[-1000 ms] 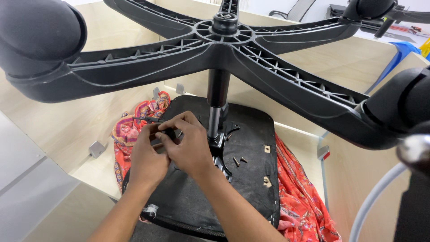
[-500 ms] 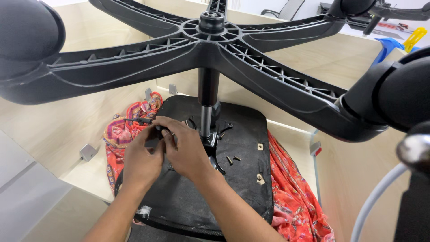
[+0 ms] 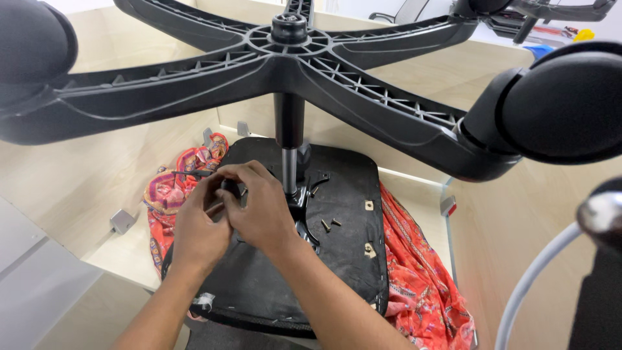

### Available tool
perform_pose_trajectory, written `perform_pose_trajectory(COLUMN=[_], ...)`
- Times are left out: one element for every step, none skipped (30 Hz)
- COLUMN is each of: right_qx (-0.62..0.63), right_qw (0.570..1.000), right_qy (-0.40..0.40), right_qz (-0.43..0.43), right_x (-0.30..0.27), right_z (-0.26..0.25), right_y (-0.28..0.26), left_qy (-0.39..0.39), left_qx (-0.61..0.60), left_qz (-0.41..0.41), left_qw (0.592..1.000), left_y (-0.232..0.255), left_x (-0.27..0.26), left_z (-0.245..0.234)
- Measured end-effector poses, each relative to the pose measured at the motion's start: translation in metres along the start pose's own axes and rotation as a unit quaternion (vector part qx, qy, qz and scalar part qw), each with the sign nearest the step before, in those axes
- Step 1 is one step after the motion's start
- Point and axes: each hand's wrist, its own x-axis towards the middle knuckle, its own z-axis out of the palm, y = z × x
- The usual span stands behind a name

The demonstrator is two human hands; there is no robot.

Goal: The person attaches a black plastic cap to the central gas lift of an inverted office chair base. They repeatedly align and press the cap onto the lift, then use a small metal tool to tighten a screw on the cap, securing it in place.

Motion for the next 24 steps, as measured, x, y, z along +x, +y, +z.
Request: perform_pose_trajectory(right_qx=[0.001, 0.001, 0.002, 0.002, 0.002, 0.003, 0.002, 0.0, -0.001, -0.002, -0.004, -0.005, -0.003, -0.001, 0.0, 0.004, 0.008, 0.013, 0.01, 0.006, 0.004, 0.001, -0.002, -0.005], right_qw=[1.0, 1.0, 1.0, 1.0, 1.0, 1.0, 1.0, 1.0, 1.0, 0.999, 0.998, 0.995, 0.996, 0.996, 0.997, 0.998, 0.999, 1.0, 1.0, 1.0, 1.0, 1.0, 1.0, 1.0], right_qy=[0.001, 0.002, 0.004, 0.005, 0.005, 0.005, 0.008, 0.01, 0.013, 0.005, -0.004, -0.012, -0.009, -0.006, -0.003, 0.0, 0.003, 0.006, 0.007, 0.007, 0.008, 0.008, 0.007, 0.006], right_qz=[-0.001, -0.001, -0.004, -0.006, -0.008, -0.011, -0.008, -0.005, -0.003, 0.032, 0.066, 0.1, 0.092, 0.084, 0.076, 0.058, 0.04, 0.023, 0.02, 0.017, 0.014, 0.01, 0.006, 0.002], right_x=[-0.002, -0.003, -0.003, -0.004, -0.005, -0.005, -0.007, -0.008, -0.008, -0.008, -0.007, -0.006, -0.005, -0.004, -0.004, -0.005, -0.005, -0.005, -0.005, -0.004, -0.003, -0.004, -0.003, -0.002], right_z=[-0.001, -0.002, -0.003, -0.004, -0.005, -0.006, -0.007, -0.007, -0.008, -0.009, -0.01, -0.01, -0.009, -0.008, -0.008, -0.006, -0.004, -0.002, -0.001, 0.0, 0.002, 0.003, 0.003, 0.004], right_y=[0.003, 0.005, 0.005, 0.005, 0.005, 0.004, 0.003, 0.001, 0.0, -0.002, -0.003, -0.004, -0.005, -0.004, -0.004, -0.003, -0.002, -0.002, 0.0, 0.001, 0.002, 0.002, 0.002, 0.002], left_qy=[0.002, 0.005, 0.008, 0.012, 0.015, 0.019, 0.024, 0.03, 0.035, 0.035, 0.035, 0.035, 0.035, 0.035, 0.035, 0.024, 0.014, 0.003, -0.001, -0.004, -0.008, -0.006, -0.004, -0.001], left_qx=[-0.003, -0.007, -0.01, 0.001, 0.013, 0.024, 0.028, 0.032, 0.036, 0.044, 0.052, 0.06, 0.064, 0.069, 0.073, 0.03, -0.012, -0.054, -0.064, -0.074, -0.084, -0.068, -0.052, -0.036], left_qz=[-0.004, -0.007, -0.009, -0.014, -0.019, -0.024, -0.036, -0.048, -0.06, -0.068, -0.076, -0.085, -0.063, -0.042, -0.021, -0.016, -0.011, -0.005, -0.011, -0.017, -0.022, -0.023, -0.024, -0.025], left_qw=[1.0, 1.0, 1.0, 1.0, 1.0, 0.999, 0.999, 0.998, 0.997, 0.996, 0.995, 0.994, 0.995, 0.996, 0.997, 0.999, 1.0, 0.999, 0.998, 0.997, 0.996, 0.997, 0.998, 0.999], left_y=[-0.001, -0.001, 0.0, 0.002, 0.003, 0.004, 0.005, 0.006, 0.007, 0.008, 0.008, 0.008, 0.007, 0.006, 0.004, 0.002, -0.001, -0.003, -0.005, -0.007, -0.008, -0.008, -0.008, -0.008], left_x=[-0.001, -0.002, -0.002, -0.002, -0.002, -0.003, -0.005, -0.007, -0.007, -0.007, -0.006, -0.005, -0.004, -0.003, -0.002, -0.003, -0.004, -0.005, -0.004, -0.003, -0.002, -0.002, -0.002, 0.0], left_z=[0.001, 0.002, 0.002, 0.002, 0.003, 0.004, 0.004, 0.005, 0.005, 0.005, 0.004, 0.004, 0.004, 0.004, 0.005, 0.006, 0.006, 0.006, 0.006, 0.004, 0.003, 0.001, 0.0, -0.002])
